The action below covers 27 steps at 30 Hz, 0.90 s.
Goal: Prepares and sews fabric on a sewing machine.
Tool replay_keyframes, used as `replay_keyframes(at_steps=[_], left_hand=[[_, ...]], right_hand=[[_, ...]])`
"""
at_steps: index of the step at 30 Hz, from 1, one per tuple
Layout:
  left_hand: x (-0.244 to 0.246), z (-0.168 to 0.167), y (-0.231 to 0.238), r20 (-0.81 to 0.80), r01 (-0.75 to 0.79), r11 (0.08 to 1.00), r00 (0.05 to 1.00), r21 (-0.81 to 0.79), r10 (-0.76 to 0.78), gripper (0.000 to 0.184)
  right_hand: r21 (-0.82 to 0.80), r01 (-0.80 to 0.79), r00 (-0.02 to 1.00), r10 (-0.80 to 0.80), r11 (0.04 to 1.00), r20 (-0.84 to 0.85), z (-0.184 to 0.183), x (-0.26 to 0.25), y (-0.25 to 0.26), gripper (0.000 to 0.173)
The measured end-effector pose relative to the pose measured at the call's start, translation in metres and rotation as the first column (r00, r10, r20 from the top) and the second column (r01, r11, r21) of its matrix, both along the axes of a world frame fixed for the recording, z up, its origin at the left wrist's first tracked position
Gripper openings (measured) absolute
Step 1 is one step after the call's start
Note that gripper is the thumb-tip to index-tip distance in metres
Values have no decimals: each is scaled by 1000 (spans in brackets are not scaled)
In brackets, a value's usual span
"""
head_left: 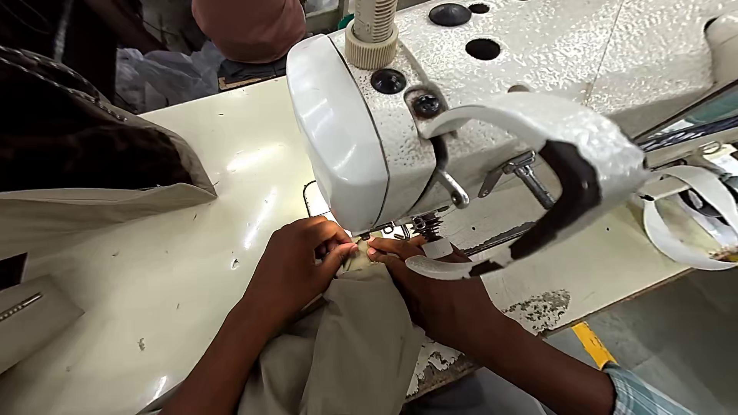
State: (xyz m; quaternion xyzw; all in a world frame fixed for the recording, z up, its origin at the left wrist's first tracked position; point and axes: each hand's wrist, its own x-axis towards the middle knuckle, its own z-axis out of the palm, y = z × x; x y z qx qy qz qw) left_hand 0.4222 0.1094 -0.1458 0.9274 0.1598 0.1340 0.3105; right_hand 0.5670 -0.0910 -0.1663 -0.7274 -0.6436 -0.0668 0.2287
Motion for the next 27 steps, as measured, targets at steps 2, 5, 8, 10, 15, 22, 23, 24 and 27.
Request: replay_keyframes(at_steps=[2, 5, 8, 10, 15, 22, 23, 24, 27], left_hand=[[2, 3, -3, -35, -65, 998, 997, -8, 65, 18], [5, 7, -8, -62, -165, 986, 985, -17, 164, 15], [8, 4, -6, -61, -213, 972, 976, -95, 208, 16], [11, 7, -1, -79, -209, 971, 976, -116, 201, 17], [20, 31, 11, -174, -228, 957, 965, -177, 198, 18], [16, 30, 7, -44, -143, 986, 989, -86, 139, 16], [12, 35, 2, -23, -76, 997, 997, -28, 75, 14], [6, 45, -7, -27, -13, 1000, 1000, 24, 14, 11], [-10, 81, -44, -154, 75, 994, 986, 76, -62, 32]], right_hand=[[-12, 2, 1000, -2, 1000, 10, 1, 0, 0, 28], [-24, 12, 1000, -12, 1000, 12, 0, 0, 0, 29], [-19, 32, 999, -32, 999, -3, -2, 0, 0, 29], [-27, 41, 999, -41, 999, 8, -1, 0, 0, 32], [-27, 72, 997, -71, 997, 25, -2, 1, 4, 38], [-67, 73, 997, -73, 995, 15, 1, 3, 6, 37], [-66, 71, 997, -70, 995, 15, 3, 3, 6, 40], [-51, 69, 997, -68, 996, 22, 4, 2, 7, 41], [-3, 65, 997, -64, 998, 30, 5, 2, 7, 37]])
